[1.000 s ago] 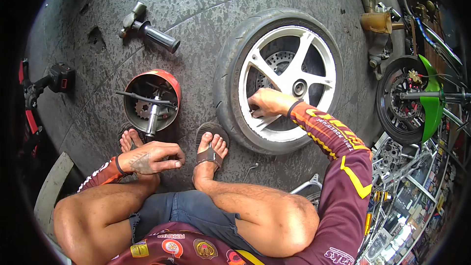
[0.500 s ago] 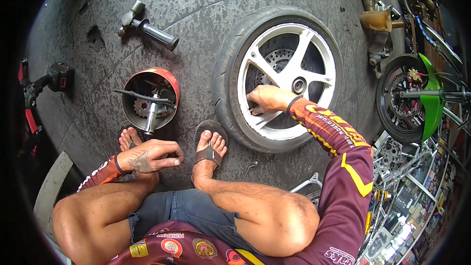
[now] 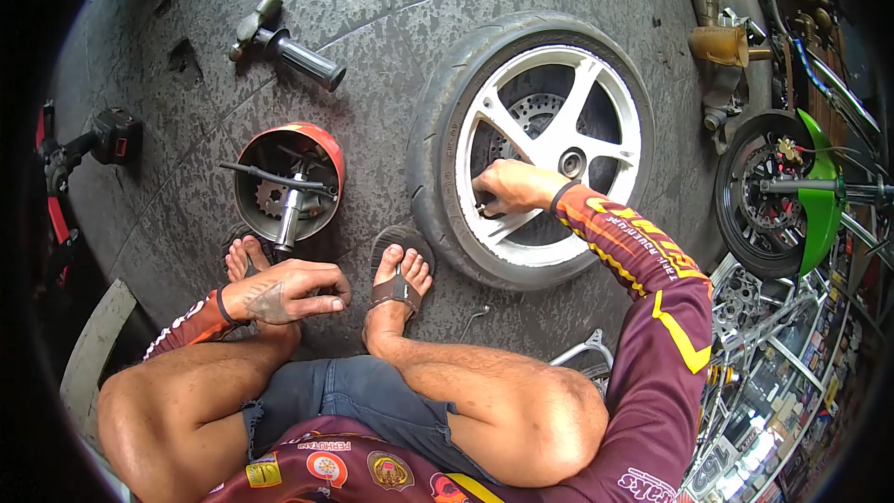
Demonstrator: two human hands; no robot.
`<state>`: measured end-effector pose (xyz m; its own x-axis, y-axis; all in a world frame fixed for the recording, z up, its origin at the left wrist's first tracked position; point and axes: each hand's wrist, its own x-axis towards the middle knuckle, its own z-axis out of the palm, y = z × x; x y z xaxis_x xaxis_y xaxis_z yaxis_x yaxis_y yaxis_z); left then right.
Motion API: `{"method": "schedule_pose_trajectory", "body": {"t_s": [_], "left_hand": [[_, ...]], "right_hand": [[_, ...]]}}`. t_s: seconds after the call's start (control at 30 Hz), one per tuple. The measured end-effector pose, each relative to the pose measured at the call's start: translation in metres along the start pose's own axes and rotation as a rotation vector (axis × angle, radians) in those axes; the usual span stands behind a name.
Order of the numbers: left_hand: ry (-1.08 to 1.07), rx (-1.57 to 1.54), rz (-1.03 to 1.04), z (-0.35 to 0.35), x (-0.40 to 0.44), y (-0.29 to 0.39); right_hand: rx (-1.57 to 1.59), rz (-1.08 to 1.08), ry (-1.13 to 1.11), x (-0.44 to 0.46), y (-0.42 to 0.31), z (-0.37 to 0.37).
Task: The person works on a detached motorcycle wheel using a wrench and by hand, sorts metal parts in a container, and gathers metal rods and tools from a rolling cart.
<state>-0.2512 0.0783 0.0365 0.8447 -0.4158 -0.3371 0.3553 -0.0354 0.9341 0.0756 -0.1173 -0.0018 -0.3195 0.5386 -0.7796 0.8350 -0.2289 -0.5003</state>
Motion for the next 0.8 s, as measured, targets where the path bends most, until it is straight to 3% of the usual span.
{"method": "schedule_pose_trajectory", "body": {"t_s": [0.17, 0.43, 0.5, 0.63, 0.77, 0.8], "left_hand": [[0.009, -0.015, 0.005, 0.0, 0.0, -0.001], [-0.021, 0.007, -0.011, -0.002, 0.004, 0.003], [0.0, 0.012, 0.001, -0.002, 0.002, 0.002], [0.02, -0.006, -0.001, -0.002, -0.001, 0.001], [0.009, -0.011, 0.002, -0.002, 0.001, 0.002], [0.005, 0.004, 0.01, -0.002, 0.002, 0.002]], "right_hand": [[0.091, -0.015, 0.138, -0.005, -0.002, 0.006], [0.146, 0.047, -0.068, 0.001, -0.001, -0.006], [0.038, 0.047, -0.081, 0.004, -0.003, -0.007], [-0.005, -0.039, 0.101, 0.0, -0.002, 0.004], [0.114, 0.04, 0.037, -0.007, -0.003, 0.004], [0.109, -0.054, 0.065, -0.008, -0.001, 0.006]]}}
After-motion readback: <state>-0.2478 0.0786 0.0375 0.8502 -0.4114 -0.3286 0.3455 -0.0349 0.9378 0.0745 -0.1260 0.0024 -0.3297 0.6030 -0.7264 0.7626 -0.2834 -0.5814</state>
